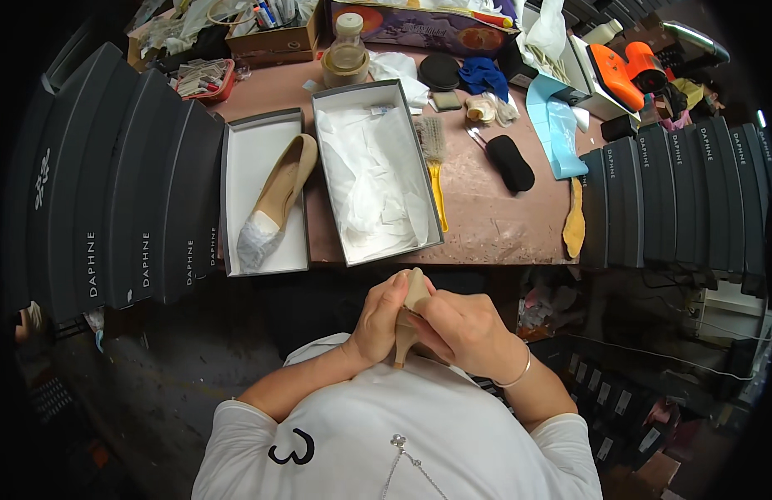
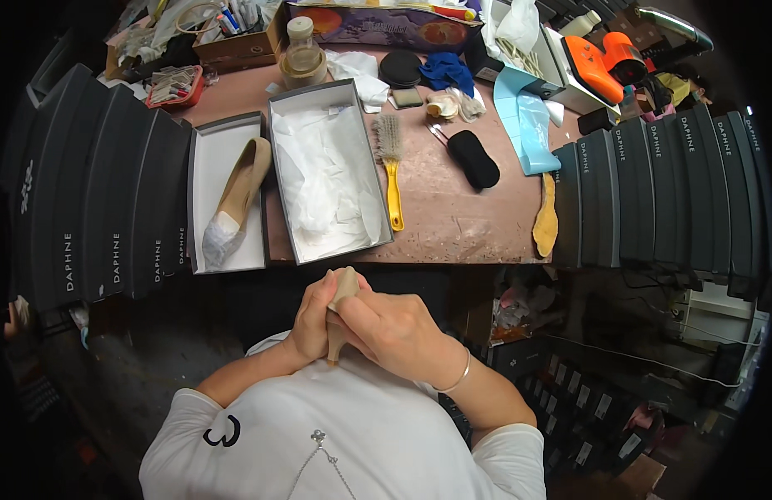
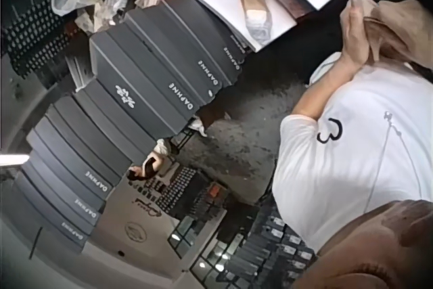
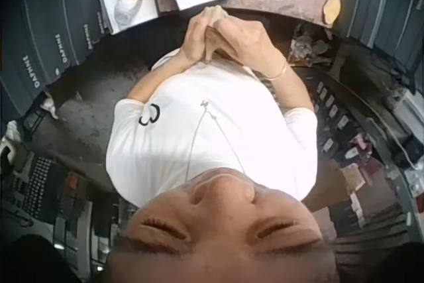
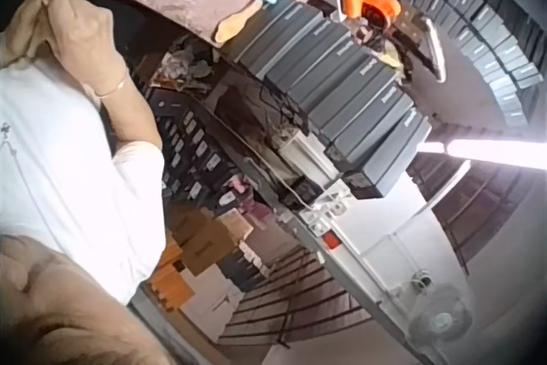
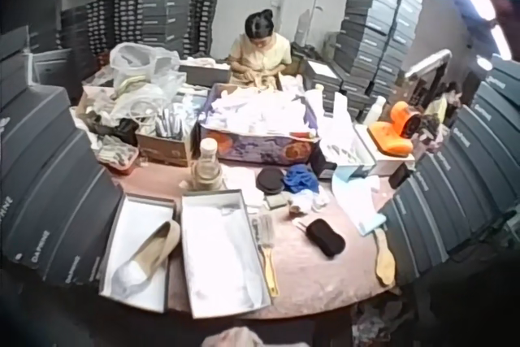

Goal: Packing high-heel shoes into boxes with tissue paper and protective covers.

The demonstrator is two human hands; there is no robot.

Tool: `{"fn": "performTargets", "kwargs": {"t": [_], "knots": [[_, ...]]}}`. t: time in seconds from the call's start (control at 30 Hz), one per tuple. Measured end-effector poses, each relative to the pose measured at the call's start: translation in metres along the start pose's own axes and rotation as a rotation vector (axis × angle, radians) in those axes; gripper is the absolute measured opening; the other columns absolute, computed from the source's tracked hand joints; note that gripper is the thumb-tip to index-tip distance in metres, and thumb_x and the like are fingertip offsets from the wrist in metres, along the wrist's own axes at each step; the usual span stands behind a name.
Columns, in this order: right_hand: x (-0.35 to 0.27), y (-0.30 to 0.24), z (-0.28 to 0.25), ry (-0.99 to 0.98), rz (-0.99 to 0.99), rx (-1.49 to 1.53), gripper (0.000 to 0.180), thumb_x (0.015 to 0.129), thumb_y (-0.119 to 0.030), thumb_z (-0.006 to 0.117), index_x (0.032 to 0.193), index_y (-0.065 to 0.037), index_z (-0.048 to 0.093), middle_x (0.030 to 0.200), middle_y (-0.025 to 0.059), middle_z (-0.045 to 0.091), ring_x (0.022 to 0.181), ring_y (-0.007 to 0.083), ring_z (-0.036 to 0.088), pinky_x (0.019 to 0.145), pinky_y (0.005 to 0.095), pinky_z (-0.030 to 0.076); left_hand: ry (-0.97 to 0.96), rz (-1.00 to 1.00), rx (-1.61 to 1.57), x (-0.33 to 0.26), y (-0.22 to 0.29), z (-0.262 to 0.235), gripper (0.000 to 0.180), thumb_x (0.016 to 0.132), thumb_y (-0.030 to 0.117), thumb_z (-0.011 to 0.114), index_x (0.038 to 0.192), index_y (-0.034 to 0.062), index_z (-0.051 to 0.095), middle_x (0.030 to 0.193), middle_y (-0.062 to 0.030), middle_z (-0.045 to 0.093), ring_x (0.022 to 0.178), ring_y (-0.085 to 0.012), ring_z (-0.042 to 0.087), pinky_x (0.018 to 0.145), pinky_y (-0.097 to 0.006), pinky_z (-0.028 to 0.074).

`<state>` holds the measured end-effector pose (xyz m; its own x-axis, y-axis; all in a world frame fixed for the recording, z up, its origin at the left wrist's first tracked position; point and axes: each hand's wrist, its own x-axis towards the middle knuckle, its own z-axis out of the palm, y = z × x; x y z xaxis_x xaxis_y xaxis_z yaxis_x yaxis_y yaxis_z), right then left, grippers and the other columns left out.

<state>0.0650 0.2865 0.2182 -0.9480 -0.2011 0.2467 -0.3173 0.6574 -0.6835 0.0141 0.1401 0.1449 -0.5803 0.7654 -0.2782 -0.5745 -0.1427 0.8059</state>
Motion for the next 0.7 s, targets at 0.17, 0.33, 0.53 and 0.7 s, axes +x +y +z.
{"fn": "performTargets", "kwargs": {"t": [0.17,0.33,0.53,0.7], "knots": [[-0.01,-0.003,-0.005,-0.075,0.053,0.051,0.019,0.077,-0.004,0.071,0.084,-0.003,0.054,0.067,0.0094,0.052,0.053,0.0261,0.055,0.046,0.0343,0.043,0.017,0.046,0.049,-0.001,-0.003,-0.001,0.052,0.102,0.044,0.024,0.098,0.0022,0.056,0.085,-0.004,0.058,0.079,-0.0095,0.054,0.072,-0.024,0.045],[-0.003,0.037,0.004,0.098,0.143,-0.092,0.014,0.081,-0.004,0.069,0.086,-0.002,0.056,0.068,0.0128,0.054,0.056,0.0315,0.055,0.05,0.0362,0.045,0.012,0.014,-0.043,-0.003,-0.006,0.0,0.053,0.102,0.045,0.026,0.099,0.0012,0.057,0.082,-0.0061,0.059,0.072,-0.0105,0.056,0.068,-0.025,0.047],[-0.011,0.027,-0.013,0.033,0.097,0.072,0.021,0.079,-0.011,0.072,0.094,-0.004,0.06,0.072,0.0094,0.057,0.059,0.0255,0.058,0.051,0.0331,0.045,0.059,-0.062,-0.158,-0.002,-0.001,-0.002,0.051,0.102,0.045,0.028,0.101,0.0013,0.056,0.087,-0.0063,0.059,0.078,-0.0106,0.056,0.073,-0.024,0.046],[0.0,0.014,-0.011,-0.157,-0.282,-0.245,0.012,0.076,-0.016,0.064,0.084,-0.014,0.055,0.068,0.0021,0.047,0.056,0.0165,0.054,0.048,0.031,0.043,-0.004,-0.01,-0.042,-0.003,0.0,-0.005,0.049,0.101,0.042,0.03,0.1,0.0015,0.056,0.086,-0.0052,0.058,0.08,-0.0095,0.055,0.073,-0.023,0.044]]}}
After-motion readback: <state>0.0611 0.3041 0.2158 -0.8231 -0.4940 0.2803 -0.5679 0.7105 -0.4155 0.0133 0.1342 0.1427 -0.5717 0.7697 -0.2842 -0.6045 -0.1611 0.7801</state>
